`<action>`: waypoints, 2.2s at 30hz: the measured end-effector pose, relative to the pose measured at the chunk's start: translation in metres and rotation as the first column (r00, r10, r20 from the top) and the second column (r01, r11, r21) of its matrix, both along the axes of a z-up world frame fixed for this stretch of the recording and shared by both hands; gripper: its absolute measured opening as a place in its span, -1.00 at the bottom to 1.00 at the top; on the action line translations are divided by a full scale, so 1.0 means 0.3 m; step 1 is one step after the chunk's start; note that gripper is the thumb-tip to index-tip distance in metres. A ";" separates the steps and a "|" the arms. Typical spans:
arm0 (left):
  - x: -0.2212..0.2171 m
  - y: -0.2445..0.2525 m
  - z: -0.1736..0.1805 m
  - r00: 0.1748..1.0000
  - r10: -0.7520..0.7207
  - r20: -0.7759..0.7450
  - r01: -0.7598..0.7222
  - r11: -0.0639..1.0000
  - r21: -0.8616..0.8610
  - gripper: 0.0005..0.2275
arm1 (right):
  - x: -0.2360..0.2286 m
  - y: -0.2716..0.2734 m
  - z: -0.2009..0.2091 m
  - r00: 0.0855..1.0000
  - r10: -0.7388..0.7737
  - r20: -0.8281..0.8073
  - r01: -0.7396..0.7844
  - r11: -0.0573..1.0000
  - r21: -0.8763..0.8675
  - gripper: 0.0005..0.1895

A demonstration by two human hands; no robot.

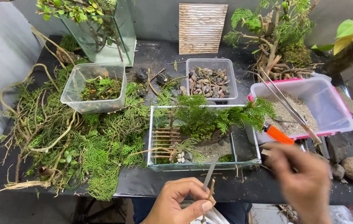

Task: Assembling a miniature twig ladder and decorating a glass terrarium with moss and stones.

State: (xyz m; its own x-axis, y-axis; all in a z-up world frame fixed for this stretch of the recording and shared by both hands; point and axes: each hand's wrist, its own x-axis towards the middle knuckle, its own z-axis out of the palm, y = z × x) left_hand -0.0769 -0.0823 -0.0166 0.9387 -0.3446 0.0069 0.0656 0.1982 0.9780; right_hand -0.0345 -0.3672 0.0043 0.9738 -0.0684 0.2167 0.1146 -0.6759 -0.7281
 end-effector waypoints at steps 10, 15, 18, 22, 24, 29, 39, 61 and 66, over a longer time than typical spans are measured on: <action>-0.004 0.018 -0.026 0.988 -0.019 -0.151 0.019 1.000 -0.002 -0.87 | 0.171 -0.152 -0.052 0.925 0.245 0.290 0.073 0.635 -0.769 -0.63; -0.004 0.031 -0.021 0.976 0.005 -0.216 0.002 0.999 0.034 -0.86 | 0.164 -0.141 -0.053 0.933 0.243 0.267 0.048 0.650 -0.758 -0.67; 0.002 0.037 -0.022 0.975 0.011 -0.223 -0.002 0.999 0.042 -0.85 | 0.135 -0.144 -0.041 0.940 0.169 0.295 0.078 0.737 -0.672 -0.70; 0.006 0.039 -0.029 0.989 0.023 -0.149 -0.009 0.996 0.091 -0.89 | 0.031 -0.137 -0.050 0.965 -0.257 -0.054 0.262 0.940 0.220 -0.73; 0.006 0.040 -0.012 0.994 0.001 -0.107 0.013 0.992 0.125 -0.90 | -0.022 -0.139 -0.034 0.986 -0.114 -0.119 0.157 0.874 0.460 -0.75; 0.019 0.052 0.018 0.979 -0.104 0.173 0.068 0.976 0.206 -0.92 | -0.099 -0.046 -0.138 0.960 0.225 -0.169 -0.015 0.641 0.767 -0.73; 0.031 0.124 0.056 0.911 -0.321 0.259 0.228 0.915 0.333 -0.93 | -0.098 0.247 -0.198 0.759 0.576 -0.302 0.088 0.369 0.925 -0.35; 0.041 0.139 0.052 0.894 -0.366 0.258 0.252 0.887 0.387 -0.93 | -0.095 0.284 -0.257 0.729 0.582 -0.361 0.258 0.254 0.932 -0.44; 0.047 0.132 0.053 0.883 -0.383 0.270 0.258 0.879 0.401 -0.93 | -0.088 0.295 -0.244 0.711 0.567 -0.415 0.369 0.202 0.907 -0.51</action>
State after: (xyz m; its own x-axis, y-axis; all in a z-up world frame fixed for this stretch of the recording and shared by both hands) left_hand -0.0630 -0.0427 -0.0007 0.7377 -0.6641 0.1214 -0.2734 -0.1294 0.9531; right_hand -0.0609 -0.2786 -0.0688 0.7971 0.3653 -0.4809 -0.6035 0.5103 -0.6127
